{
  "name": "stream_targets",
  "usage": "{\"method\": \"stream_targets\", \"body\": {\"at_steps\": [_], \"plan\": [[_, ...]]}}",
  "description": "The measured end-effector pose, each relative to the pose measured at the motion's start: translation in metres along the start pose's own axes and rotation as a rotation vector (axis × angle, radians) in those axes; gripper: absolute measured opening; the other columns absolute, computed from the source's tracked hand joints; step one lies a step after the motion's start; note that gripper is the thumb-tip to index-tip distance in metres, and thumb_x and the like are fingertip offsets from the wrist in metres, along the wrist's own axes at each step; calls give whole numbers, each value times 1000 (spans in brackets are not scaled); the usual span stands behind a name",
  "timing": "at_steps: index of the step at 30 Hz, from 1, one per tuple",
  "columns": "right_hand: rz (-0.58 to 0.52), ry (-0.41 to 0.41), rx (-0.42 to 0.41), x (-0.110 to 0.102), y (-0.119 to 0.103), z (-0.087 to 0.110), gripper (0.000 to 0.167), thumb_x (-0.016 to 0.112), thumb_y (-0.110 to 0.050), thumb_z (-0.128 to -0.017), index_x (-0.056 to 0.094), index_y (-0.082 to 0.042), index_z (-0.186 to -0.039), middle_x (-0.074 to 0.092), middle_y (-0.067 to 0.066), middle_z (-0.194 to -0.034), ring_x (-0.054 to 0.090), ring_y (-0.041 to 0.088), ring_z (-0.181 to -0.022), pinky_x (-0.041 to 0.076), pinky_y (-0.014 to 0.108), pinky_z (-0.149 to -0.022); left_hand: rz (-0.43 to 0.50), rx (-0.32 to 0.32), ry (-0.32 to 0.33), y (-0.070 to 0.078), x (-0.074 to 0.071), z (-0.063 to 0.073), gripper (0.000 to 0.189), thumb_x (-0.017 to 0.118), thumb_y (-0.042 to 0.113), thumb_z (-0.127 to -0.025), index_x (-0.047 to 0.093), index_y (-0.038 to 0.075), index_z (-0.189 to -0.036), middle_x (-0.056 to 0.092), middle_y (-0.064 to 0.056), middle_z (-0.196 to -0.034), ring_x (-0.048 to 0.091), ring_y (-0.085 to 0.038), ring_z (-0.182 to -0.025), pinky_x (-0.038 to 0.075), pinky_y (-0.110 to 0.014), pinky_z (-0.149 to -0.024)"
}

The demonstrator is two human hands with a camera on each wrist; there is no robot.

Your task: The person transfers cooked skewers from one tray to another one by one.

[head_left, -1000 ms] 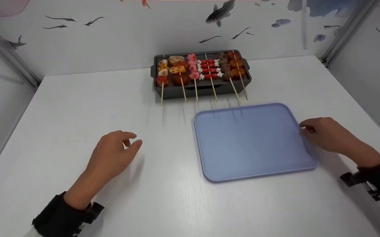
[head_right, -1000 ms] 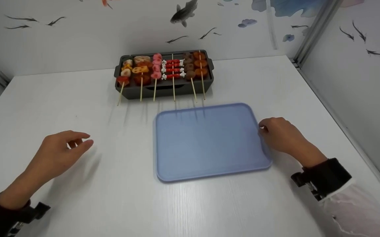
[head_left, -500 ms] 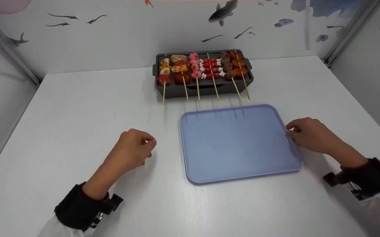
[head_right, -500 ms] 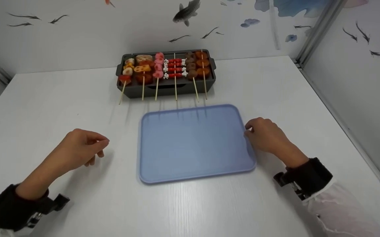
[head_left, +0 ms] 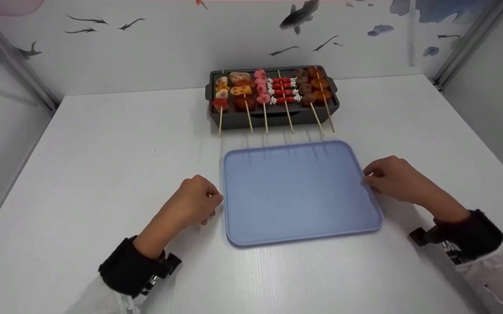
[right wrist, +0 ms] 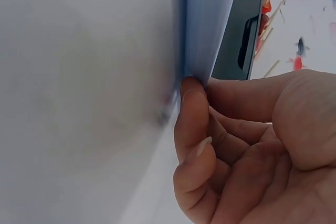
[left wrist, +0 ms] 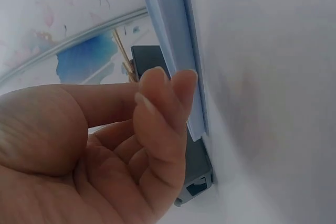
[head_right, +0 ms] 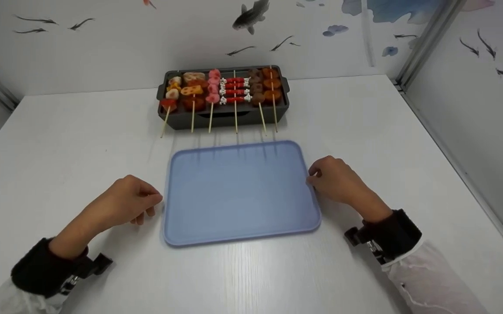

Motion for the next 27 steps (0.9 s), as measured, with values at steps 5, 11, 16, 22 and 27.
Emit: {"method": "stream_targets", "body": {"at_steps": [5, 11, 16, 22, 27], "plan": [[-31, 0, -12, 3, -6, 2, 28, 65, -9, -97, 67, 12, -115, 72, 10, -89, 64, 18, -76, 53, 28, -64, -33, 23, -1, 1, 4, -4, 26, 61, 11, -100, 73, 2, -79, 64, -8, -60, 56, -14, -45, 43, -24, -44], [-59, -24, -10, 7, -10, 1, 27, 65, -9, -97, 67, 12, -114, 73, 11, -92, 66, 18, -78, 54, 25, -64, -43, -8, 13, -5, 2, -7, 24, 65, 8, -96, 72, 4, -74, 63, -8, -57, 54, -13, -42, 44, -24, -43], [-74, -38, -11, 10, -12, -1, 26, 66, -9, -96, 68, 10, -113, 73, 9, -90, 64, 17, -76, 53, 25, -63, -30, -49, 24, -8, -2, -5, 22, 63, 2, -93, 71, 1, -72, 64, -10, -58, 56, -14, -42, 43, -23, -41], [-48, -44, -27, 8, -17, -3, 26, 65, -11, -97, 70, 9, -114, 71, 5, -82, 61, 17, -71, 50, 26, -60, -13, -66, 39, -12, -5, -6, 20, 61, -2, -88, 70, 0, -70, 63, -9, -54, 58, -15, -43, 45, -23, -42], [-85, 37, 13, -12, -21, -14, 36, 59, -21, -103, 65, 7, -125, 73, 15, -97, 67, 25, -84, 54, 30, -65, 0, -78, 35, -14, -4, -7, 10, 60, -3, -88, 70, -5, -87, 65, -11, -58, 61, -16, -45, 51, -25, -45]]}}
Point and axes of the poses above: each hand's wrist, its own z-axis away from the middle knuckle, its own x-axis out of the palm, y = z × x, the point moved 8 cm from there along -z, towards the middle knuckle
